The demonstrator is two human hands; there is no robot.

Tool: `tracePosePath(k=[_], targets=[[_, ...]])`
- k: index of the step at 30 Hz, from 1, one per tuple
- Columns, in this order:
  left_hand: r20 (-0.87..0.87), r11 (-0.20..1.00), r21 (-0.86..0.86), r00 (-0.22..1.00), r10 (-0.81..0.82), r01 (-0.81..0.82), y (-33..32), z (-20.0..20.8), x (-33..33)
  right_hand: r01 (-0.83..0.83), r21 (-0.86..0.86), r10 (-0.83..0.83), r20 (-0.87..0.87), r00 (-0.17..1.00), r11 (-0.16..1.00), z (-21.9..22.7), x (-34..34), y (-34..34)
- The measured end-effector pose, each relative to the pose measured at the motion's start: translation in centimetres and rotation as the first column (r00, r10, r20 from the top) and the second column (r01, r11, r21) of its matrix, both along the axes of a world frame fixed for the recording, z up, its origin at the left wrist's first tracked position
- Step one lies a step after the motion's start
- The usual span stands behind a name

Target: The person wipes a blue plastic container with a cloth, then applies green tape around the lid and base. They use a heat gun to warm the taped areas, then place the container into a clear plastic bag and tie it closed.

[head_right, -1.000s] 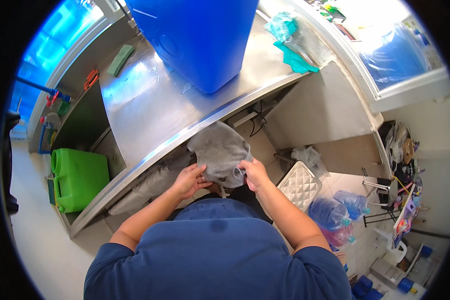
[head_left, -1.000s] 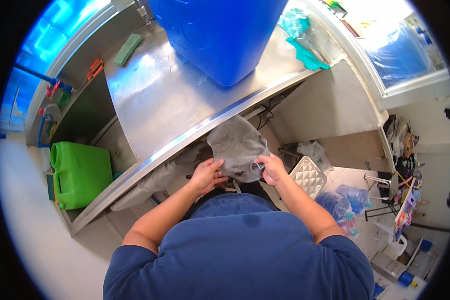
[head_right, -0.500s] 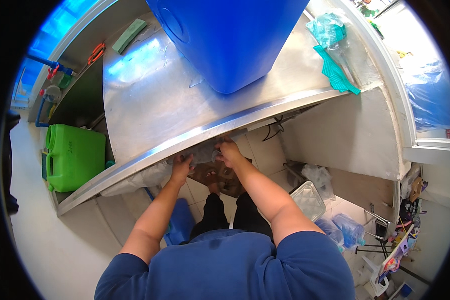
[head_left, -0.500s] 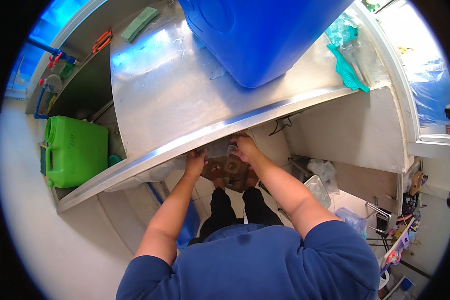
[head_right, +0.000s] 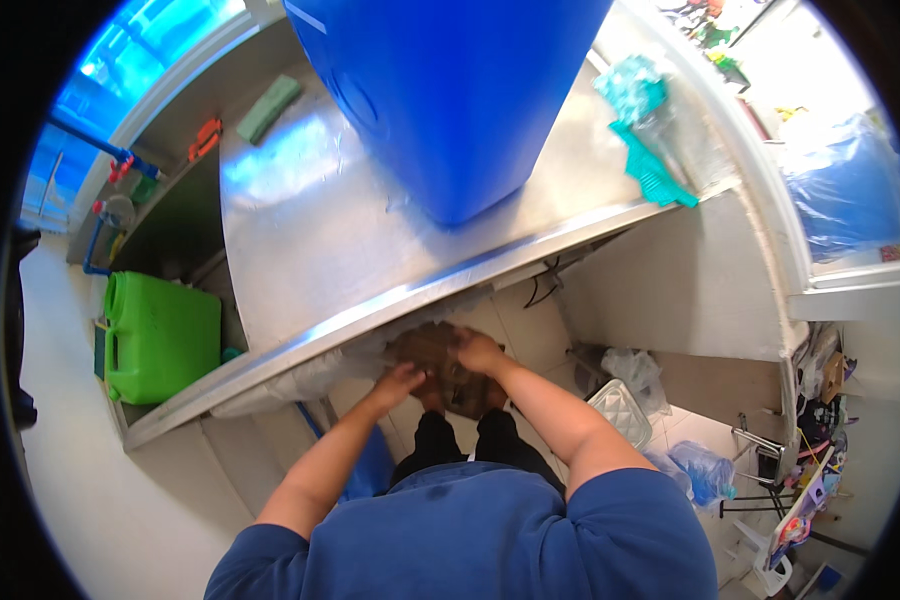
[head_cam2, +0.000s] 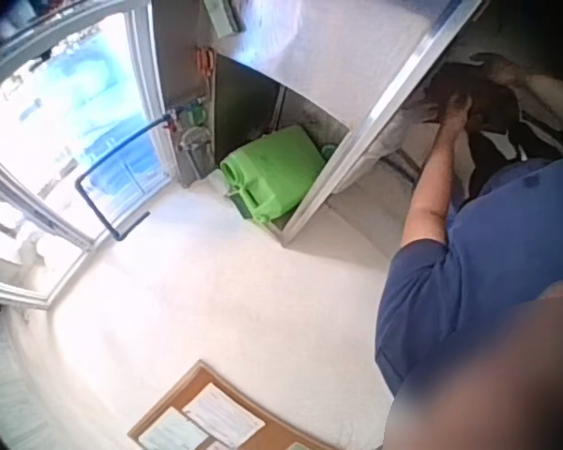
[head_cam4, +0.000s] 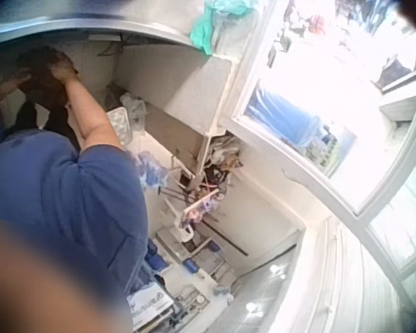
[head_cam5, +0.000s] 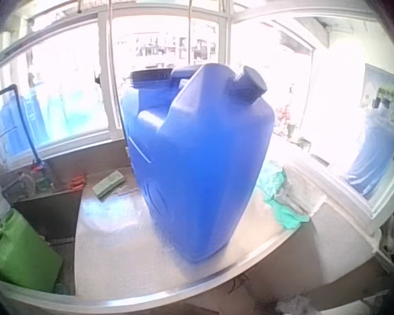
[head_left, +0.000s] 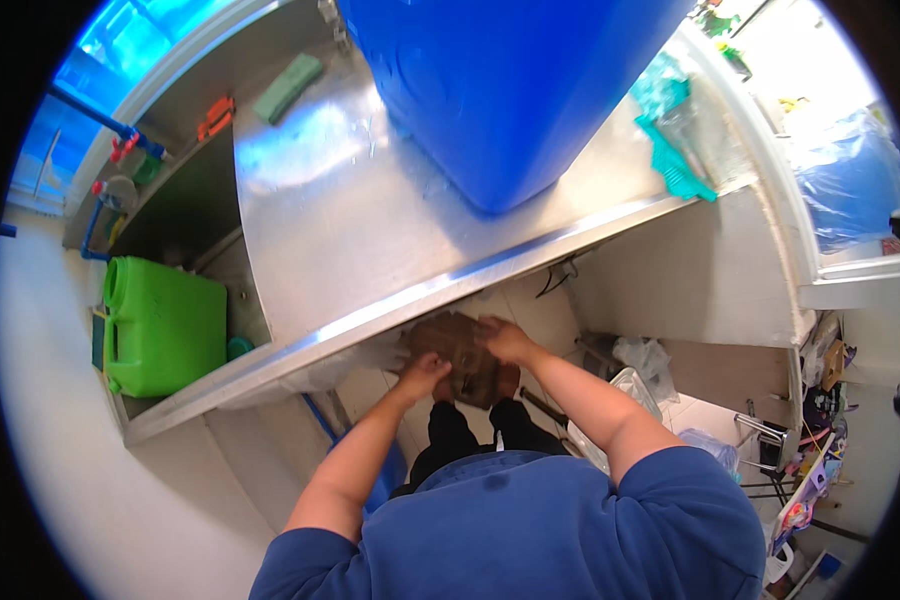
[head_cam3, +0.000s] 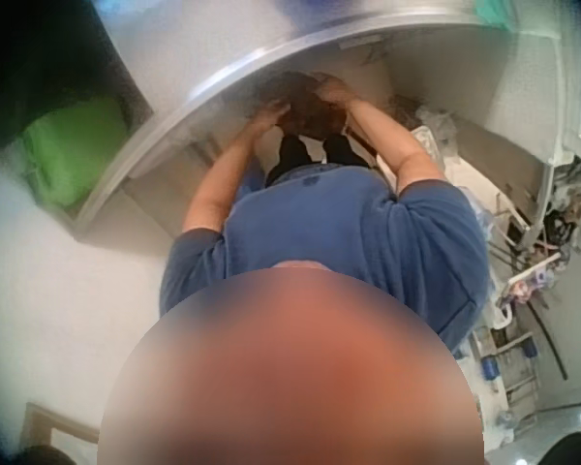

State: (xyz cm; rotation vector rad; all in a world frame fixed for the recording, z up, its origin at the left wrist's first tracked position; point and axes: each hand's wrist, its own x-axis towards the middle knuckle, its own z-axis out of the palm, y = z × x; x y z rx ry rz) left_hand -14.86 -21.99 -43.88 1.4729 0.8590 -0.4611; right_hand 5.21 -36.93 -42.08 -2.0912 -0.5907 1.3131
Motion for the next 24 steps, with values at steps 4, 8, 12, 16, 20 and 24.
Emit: tracePosePath(k=[4,8,12,16,20,24], targets=[[0.09,0.973,-0.207,0.993,-0.082,0.1,-0.2,11.5,0.7,-0.236,-0.06,0.24,0.068,0.968,0.97,10.4,1.9,-3.1],[0.363,0.976,-0.083,0.919,-0.156,0.199,1.7,19.5,1.8,-0.339,-0.171,0.377,0.302,0.876,0.925,19.3,5.5,-5.0],[0.357,0.984,0.053,0.917,-0.178,0.17,3.4,24.3,3.6,0.101,0.221,-0.215,0.592,0.777,0.97,24.0,11.8,-6.3],[0.571,0.99,0.068,0.809,-0.137,0.12,3.0,28.7,7.3,0.396,0.237,-0.416,0.783,0.463,0.887,25.6,22.5,-7.0],[0.488,0.951,0.238,0.822,-0.293,0.199,1.5,32.6,12.0,0.53,0.136,-0.386,0.834,0.394,0.837,25.0,31.2,-7.4],[0.672,0.96,0.281,0.71,-0.211,0.02,-2.1,34.4,16.8,0.491,-0.168,-0.087,0.887,0.454,0.855,23.8,34.1,-7.7]])
